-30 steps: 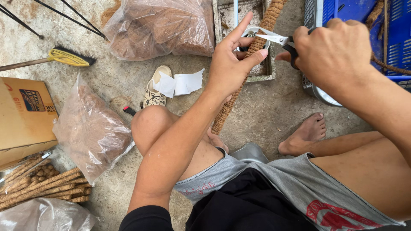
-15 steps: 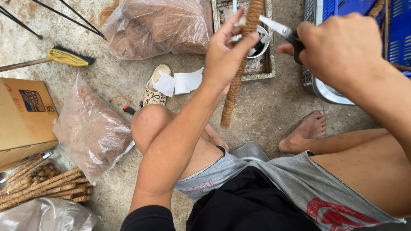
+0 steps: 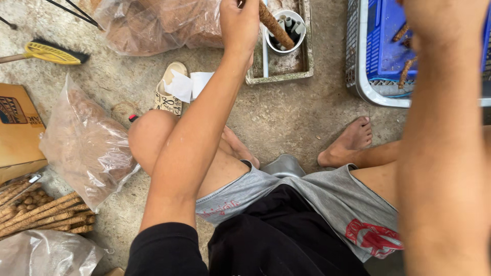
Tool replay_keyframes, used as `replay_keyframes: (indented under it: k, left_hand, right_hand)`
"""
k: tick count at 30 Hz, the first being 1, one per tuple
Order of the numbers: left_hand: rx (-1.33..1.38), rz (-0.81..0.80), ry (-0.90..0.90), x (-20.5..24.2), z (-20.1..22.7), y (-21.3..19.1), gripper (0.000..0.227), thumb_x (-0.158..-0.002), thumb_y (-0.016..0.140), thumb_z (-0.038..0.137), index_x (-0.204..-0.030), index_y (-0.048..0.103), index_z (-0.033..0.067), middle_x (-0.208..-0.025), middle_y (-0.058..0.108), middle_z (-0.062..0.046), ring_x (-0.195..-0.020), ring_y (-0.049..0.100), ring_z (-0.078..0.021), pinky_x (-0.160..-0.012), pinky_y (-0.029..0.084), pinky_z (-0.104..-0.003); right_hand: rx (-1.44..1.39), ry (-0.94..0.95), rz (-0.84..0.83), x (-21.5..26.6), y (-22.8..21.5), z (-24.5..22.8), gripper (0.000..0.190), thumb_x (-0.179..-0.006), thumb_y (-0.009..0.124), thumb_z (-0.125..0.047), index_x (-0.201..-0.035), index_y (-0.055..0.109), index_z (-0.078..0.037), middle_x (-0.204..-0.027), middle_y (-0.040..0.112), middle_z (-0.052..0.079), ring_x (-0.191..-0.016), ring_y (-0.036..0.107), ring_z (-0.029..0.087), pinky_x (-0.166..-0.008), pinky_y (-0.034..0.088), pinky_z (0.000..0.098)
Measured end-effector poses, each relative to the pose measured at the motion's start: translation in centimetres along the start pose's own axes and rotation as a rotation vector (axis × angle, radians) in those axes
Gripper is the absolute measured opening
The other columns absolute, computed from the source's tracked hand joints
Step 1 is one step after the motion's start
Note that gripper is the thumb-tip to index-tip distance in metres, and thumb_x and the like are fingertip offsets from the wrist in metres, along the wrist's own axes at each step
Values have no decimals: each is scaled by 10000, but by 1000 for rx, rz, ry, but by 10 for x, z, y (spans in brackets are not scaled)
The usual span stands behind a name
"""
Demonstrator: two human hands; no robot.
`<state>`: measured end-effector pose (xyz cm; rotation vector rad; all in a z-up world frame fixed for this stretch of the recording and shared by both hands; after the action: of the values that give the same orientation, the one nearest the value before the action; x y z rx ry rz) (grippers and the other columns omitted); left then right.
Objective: The person trims a rope-wrapped stick with scissors, then takes a bundle of coconut fiber and wraps it around a white stick. The person uses a tool to tighten the wrapping and places the finished item in a blue basket.
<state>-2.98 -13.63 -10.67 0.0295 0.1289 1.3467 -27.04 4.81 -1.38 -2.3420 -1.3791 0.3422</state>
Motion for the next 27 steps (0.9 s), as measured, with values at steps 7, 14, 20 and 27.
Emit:
replay_keyframes:
  k: [7,14,20,27]
  left_hand:
    - [93,-49,26,-8,-42,14,215,-915,759,170,-988,650,0,-916,690,-41,-867,625,-146,-805,497,-329]
    - [111,39,-25,1,-41,24,221,-951,751,217,-886,642,37,-772,661,-30,-698,614,-121,-675,484,-309]
    - [173,-98,107,29,10,37,276,-981,747,224,-836,575,65,-658,572,-11,-565,560,-115,-549,446,-290]
    - [-380,-288,63,108,-49,37,325,-996,706,343,-750,675,133,-652,692,46,-510,587,-77,-503,410,-269]
  right_hand:
    - [-439,483,103,51,88,82,399,-954,766,-473,-817,678,-109,-635,681,6,-453,560,41,-391,368,204]
    - [-428,555,9,96,125,170,401,-872,826,-439,-820,685,-67,-677,680,0,-561,663,64,-474,431,208]
    - [-377,668,17,106,122,218,384,-905,813,-416,-861,660,-66,-650,685,46,-530,578,97,-475,399,230]
    - [-150,579,-112,122,124,236,379,-911,815,-399,-857,703,-42,-650,684,38,-564,619,83,-507,421,250]
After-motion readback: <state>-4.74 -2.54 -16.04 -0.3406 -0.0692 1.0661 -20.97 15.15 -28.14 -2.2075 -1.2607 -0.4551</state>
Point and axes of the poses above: each hand's wrist, its own x-axis away from the middle knuckle, its own y-axis out of the palm, z = x × y, the point moved 5 cm from there along -x, towards the middle knuckle
